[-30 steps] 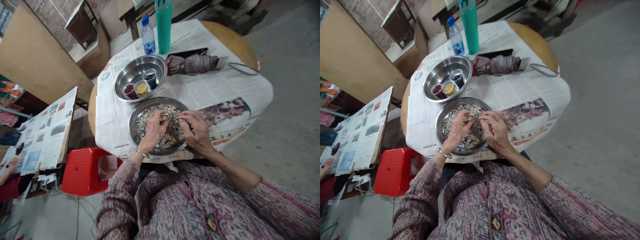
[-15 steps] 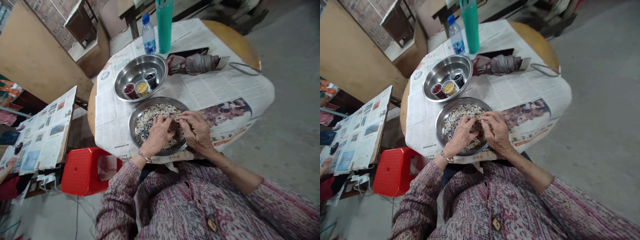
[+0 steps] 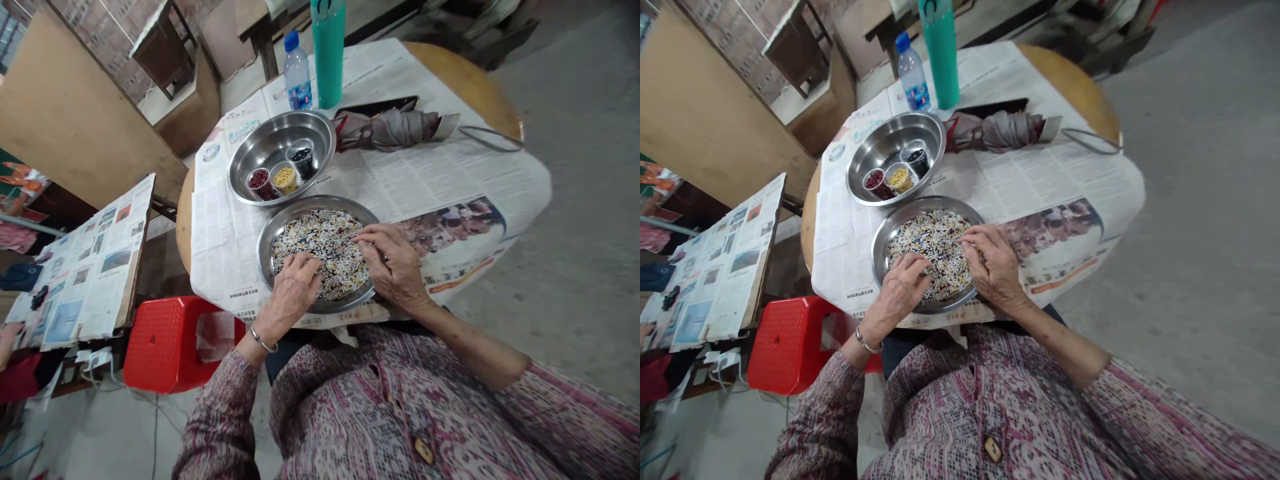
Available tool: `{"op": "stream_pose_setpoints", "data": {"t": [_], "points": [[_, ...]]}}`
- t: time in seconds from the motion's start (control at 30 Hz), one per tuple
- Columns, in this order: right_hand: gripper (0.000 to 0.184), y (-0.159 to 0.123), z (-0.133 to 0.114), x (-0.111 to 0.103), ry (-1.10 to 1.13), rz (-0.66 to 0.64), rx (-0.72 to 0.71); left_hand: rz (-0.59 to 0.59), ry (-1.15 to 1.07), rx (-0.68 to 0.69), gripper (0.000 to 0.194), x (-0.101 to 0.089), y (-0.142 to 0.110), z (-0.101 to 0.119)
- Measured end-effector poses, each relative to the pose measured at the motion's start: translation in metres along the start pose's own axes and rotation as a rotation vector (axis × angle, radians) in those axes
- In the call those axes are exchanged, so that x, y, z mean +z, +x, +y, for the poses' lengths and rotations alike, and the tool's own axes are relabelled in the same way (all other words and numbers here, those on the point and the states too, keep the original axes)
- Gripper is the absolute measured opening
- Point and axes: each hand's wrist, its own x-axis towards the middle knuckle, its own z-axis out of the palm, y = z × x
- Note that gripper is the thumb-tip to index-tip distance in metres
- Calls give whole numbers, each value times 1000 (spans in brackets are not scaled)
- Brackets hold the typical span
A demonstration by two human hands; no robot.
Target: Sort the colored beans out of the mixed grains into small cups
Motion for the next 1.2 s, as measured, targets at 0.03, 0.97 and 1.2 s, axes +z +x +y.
{"op": "stream_pose_setpoints", "data": {"t": [0.03, 0.97, 1.2], "points": [[20, 0, 0, 0, 1, -1, -7, -24, 3, 67, 22, 1, -1, 2], [20, 0, 1, -1, 5, -9, -6, -102, -52, 36, 22, 11, 44, 5], [20, 2, -2, -3, -1, -32, 22, -174, -88, -15, 21, -1, 15, -1]]}}
